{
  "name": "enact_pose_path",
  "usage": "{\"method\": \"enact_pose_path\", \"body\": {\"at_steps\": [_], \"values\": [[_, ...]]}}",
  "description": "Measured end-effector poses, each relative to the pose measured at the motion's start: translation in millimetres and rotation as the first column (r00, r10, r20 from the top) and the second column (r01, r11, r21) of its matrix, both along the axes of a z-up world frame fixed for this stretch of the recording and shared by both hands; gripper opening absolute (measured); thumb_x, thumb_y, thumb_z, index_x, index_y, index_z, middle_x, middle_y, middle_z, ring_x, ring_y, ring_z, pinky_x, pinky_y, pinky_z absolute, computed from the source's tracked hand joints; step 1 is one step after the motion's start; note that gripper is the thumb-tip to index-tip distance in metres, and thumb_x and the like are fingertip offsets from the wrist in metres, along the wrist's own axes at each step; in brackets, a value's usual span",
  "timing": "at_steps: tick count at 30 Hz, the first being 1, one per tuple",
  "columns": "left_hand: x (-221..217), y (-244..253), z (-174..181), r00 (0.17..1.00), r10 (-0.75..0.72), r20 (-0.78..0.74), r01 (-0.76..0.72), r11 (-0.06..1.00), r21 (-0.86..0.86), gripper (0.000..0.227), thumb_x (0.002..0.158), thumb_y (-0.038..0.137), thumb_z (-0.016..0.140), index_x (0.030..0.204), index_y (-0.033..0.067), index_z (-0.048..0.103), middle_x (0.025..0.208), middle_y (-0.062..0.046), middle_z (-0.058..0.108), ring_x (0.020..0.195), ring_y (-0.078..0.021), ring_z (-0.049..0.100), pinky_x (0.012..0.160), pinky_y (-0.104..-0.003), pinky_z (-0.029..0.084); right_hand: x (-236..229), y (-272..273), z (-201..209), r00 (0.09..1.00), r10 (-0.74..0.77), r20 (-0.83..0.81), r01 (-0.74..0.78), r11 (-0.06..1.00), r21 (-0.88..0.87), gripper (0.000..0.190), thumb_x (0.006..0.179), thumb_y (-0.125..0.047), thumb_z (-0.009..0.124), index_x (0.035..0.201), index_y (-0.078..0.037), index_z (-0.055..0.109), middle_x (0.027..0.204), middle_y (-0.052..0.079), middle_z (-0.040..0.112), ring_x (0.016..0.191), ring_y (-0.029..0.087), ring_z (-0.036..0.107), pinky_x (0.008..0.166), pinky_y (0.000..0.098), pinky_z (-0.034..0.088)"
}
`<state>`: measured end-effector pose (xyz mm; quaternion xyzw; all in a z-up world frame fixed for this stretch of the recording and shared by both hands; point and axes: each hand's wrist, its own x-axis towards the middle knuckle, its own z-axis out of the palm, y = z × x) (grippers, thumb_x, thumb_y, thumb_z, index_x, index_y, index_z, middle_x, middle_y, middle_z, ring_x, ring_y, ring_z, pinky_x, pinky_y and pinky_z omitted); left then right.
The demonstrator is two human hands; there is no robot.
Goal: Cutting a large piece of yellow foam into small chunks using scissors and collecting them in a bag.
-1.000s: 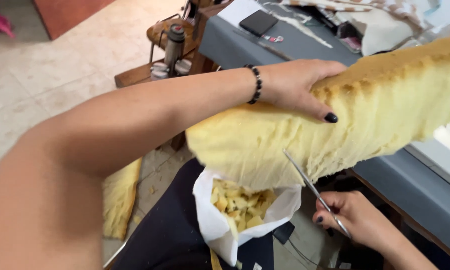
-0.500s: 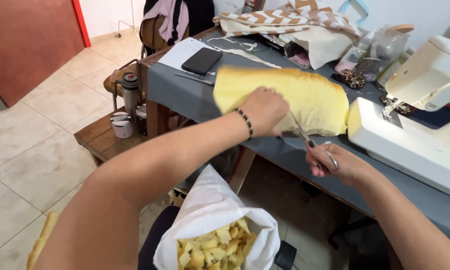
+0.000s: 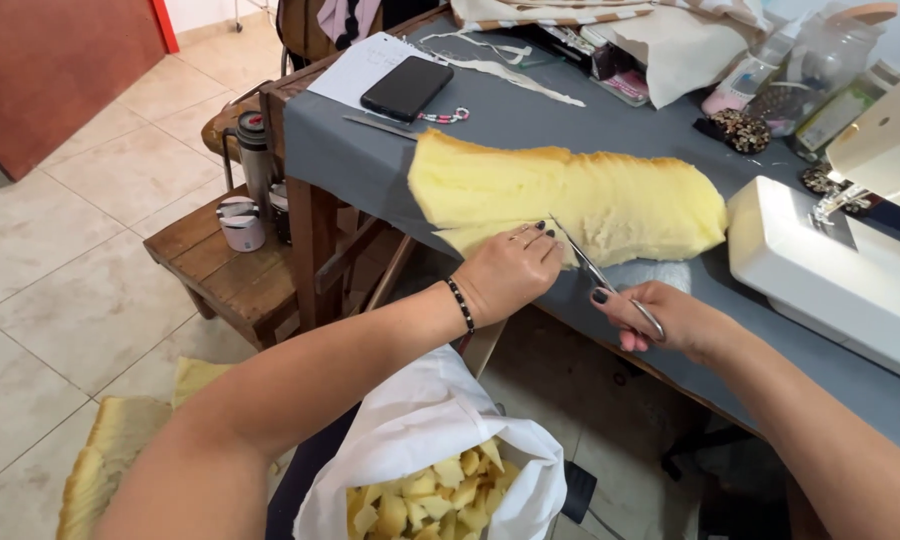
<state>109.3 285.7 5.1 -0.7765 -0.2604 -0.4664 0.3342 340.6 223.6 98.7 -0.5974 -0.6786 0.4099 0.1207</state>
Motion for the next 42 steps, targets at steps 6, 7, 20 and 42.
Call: {"method": "enact_pose_path", "body": {"at_steps": [6, 7, 20, 42], "values": [[-9, -2, 10, 1.0, -0.002, 0.013, 0.002, 1.0, -0.028, 0.003, 0.089, 0.005, 0.074, 0.087, 0.006, 0.071, 0.078, -0.008, 0.073, 0.08, -0.0249, 0.075, 0.08, -0.033, 0.063, 8, -12, 20, 0.998, -0.055, 0.037, 0.054, 0.998, 0.025, 0.059, 0.098, -0.046, 0.064, 0.056, -0.005, 0.057, 0.046, 0.016, 0.065, 0.041, 0.021, 0.058, 0.041, 0.0263, 0.037], [-14, -10, 20, 1.0, -0.011, 0.004, 0.011, 0.998, -0.055, 0.016, 0.078, -0.003, 0.072, 0.086, 0.008, 0.063, 0.077, -0.007, 0.065, 0.073, -0.0235, 0.068, 0.07, -0.034, 0.058, 5, -20, 38, 0.991, 0.075, 0.11, -0.067, 0.995, -0.072, 0.06, 0.099, -0.05, 0.054, 0.058, -0.005, 0.054, 0.051, 0.013, 0.063, 0.048, 0.021, 0.054, 0.054, 0.0294, 0.04], [-35, -28, 41, 0.988, -0.15, 0.048, 0.154, 0.982, -0.107, 0.027, 0.077, -0.015, 0.065, 0.086, 0.0081, 0.054, 0.076, -0.006, 0.059, 0.067, -0.0221, 0.059, 0.067, -0.035, 0.054, -74, -13, 93, 0.93, -0.271, 0.247, 0.161, 0.907, 0.39, 0.05, 0.092, -0.045, 0.065, 0.139, -0.028, 0.066, 0.104, 0.004, 0.077, 0.073, 0.022, 0.076, 0.089, 0.0242, 0.044], [-138, -331, 21, 0.44, 0.435, 0.785, 0.898, -0.193, -0.396, 0.057, 0.088, 0.021, 0.069, 0.14, 0.0029, 0.054, 0.122, -0.009, 0.071, 0.101, -0.0166, 0.073, 0.078, -0.028, 0.064, -50, -250, -27, 0.913, 0.35, -0.209, -0.352, 0.936, 0.027, 0.111, 0.077, -0.105, 0.02, 0.099, -0.01, 0.072, 0.098, 0.004, 0.073, 0.085, 0.014, 0.07, 0.075, 0.031, 0.057]]}}
